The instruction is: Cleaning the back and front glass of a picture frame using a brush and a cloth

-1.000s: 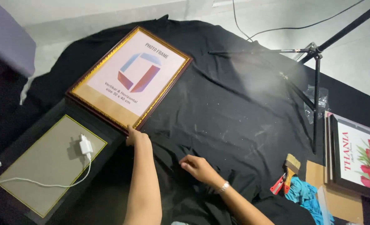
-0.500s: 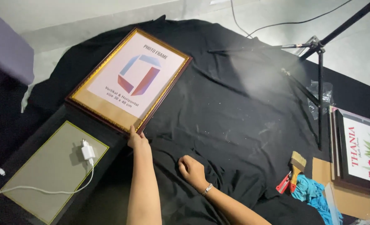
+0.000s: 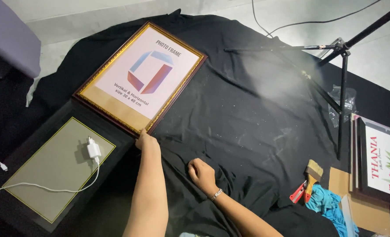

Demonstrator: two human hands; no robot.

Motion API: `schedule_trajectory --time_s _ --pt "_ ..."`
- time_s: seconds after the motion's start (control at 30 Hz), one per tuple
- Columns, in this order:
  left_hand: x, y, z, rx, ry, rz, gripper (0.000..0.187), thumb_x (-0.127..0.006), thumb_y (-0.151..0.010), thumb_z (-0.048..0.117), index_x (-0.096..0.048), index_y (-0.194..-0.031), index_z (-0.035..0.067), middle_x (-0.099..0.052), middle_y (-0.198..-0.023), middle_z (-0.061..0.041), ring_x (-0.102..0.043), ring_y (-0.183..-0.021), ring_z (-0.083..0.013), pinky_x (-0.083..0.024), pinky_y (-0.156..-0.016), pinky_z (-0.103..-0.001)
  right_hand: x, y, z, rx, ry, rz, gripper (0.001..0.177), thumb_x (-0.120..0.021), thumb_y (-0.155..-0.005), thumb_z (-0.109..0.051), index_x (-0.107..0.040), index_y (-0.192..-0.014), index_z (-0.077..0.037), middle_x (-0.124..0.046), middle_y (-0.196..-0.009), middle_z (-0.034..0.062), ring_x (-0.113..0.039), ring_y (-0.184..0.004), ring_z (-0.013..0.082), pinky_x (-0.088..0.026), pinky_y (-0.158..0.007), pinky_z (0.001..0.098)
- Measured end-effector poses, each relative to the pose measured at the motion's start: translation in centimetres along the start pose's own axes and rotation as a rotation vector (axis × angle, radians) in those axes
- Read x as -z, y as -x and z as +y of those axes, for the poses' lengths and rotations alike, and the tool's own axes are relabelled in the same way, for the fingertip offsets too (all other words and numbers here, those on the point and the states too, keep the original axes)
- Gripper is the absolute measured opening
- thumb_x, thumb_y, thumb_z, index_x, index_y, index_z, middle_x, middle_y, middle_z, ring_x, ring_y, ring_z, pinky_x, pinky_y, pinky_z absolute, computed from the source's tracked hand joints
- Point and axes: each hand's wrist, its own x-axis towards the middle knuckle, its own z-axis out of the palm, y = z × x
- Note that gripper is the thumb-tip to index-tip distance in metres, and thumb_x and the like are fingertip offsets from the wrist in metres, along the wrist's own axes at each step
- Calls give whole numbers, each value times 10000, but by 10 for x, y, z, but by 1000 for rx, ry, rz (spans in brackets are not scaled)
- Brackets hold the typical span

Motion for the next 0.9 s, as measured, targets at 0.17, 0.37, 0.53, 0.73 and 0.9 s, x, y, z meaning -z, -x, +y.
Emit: schedule_trajectory --time_s 0.17,0.37,0.53,0.73,0.9 --pt "-14 -41 -22 -71 129 55 748 -899 -776 30 -487 -1398 -24 -448 -1443 -264 -504 -1361 -429 -558 -1049 -499 -7 4 14 -12 31 -91 78 -560 -971 -256 -607 -933 -206 -616 -727 37 -673 -705 294 -543 -603 364" --pt "-25 -37 -30 1 -99 -51 515 -879 -754 200 -683 -1209 57 -672 -1185 -186 -677 -1150 -345 -655 -842 -409 -7 5 18 38 53 -55 57 -570 -967 -235 -595 -927 -203 -590 -707 39 -667 -686 293 -542 -588 365" --pt "5 9 -1 72 102 -262 615 -851 -795 107 -521 -1290 -50 -591 -1278 -243 -648 -1166 -339 -629 -937 -366 -2 -1 -1 67 9 22 17 -593 -889 -158 -608 -885 -151 -602 -716 12 -608 -618 222 -503 -584 314" --pt "29 52 28 -31 231 -546 533 -751 -871 90 -480 -1279 -121 -618 -1245 -212 -701 -1059 -252 -625 -902 -272 1 -4 -9 118 -36 92 65 -632 -803 -62 -620 -859 -93 -636 -753 6 -569 -582 183 -472 -588 287" --pt "23 48 20 -73 220 -698 580 -773 -862 131 -431 -1269 -103 -585 -1229 -220 -685 -1021 -238 -623 -828 -267 5 -4 -11 106 -44 99 68 -626 -797 -53 -614 -852 -92 -635 -763 8 -574 -597 195 -476 -601 293"
